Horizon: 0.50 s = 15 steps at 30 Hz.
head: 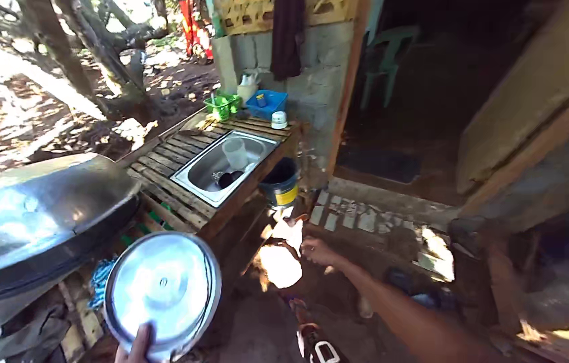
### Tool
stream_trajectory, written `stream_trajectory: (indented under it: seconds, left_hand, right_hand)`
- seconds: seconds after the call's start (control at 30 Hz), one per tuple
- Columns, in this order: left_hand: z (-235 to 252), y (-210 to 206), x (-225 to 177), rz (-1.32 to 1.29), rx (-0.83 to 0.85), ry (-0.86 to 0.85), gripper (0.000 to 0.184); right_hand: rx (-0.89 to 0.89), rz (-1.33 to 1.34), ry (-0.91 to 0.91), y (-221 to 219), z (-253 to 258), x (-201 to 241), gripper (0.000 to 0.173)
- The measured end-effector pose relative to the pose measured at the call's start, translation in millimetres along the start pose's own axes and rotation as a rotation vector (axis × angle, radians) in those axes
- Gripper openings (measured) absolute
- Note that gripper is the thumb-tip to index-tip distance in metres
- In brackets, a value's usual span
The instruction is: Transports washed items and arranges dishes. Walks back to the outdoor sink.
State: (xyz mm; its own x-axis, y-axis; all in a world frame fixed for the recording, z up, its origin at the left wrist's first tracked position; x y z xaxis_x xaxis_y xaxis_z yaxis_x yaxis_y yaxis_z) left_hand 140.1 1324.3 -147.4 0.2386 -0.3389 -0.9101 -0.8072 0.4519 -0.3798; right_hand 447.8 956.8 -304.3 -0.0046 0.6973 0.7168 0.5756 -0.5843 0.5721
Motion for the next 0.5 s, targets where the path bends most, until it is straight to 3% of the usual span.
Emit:
stream_trajectory:
  seconds: [0.07, 0.17, 0.3, 0.4, 0.5]
  left_hand:
    - [72.8, -52.2, 12.4, -0.025, -0.032, -0.053, 0.035]
    - [162.0, -114.7, 30.3, -0.009, -0.171, -0.077, 0.029]
    - [224.8, -144.4, 49.4, 0.059, -0.338, -0.01, 0.03]
    - [235.6, -145.6, 55.1, 0.034, -0.372, 0.017, 0.032]
    - [229.4, -155.1, 51.0, 0.066, -0.378, 0.01, 0.033]
  right_hand:
    - [-0.091, -0.025, 0.123, 32.9, 68.1, 39.0, 0.035]
    - [-0.294, -0.087, 0.286, 83.3, 162.4, 98.8, 0.032]
    - [-0.483, -0.193, 0.504, 137.3, 283.8, 169.1, 0.029]
    - [-0.286, -0.408, 0.515, 158.2, 381.2, 211.4, 0.032]
    - [0.045, -0.831, 0.286, 154.8, 466.3, 225.1, 0.034]
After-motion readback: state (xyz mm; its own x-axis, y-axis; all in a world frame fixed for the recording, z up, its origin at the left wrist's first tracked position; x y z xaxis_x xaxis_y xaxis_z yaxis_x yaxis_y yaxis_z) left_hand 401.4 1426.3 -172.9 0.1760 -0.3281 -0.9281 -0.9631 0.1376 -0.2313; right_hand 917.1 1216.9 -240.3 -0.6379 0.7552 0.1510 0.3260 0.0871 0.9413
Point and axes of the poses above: each hand's wrist, its own z-axis towards the middle knuckle, its own y-axis out of the back of the hand, x = y × z, the point moved 1 cm from there along z, towards the middle knuckle, and after that the axes turned 6 degrees about -z, right-handed, at the moved point
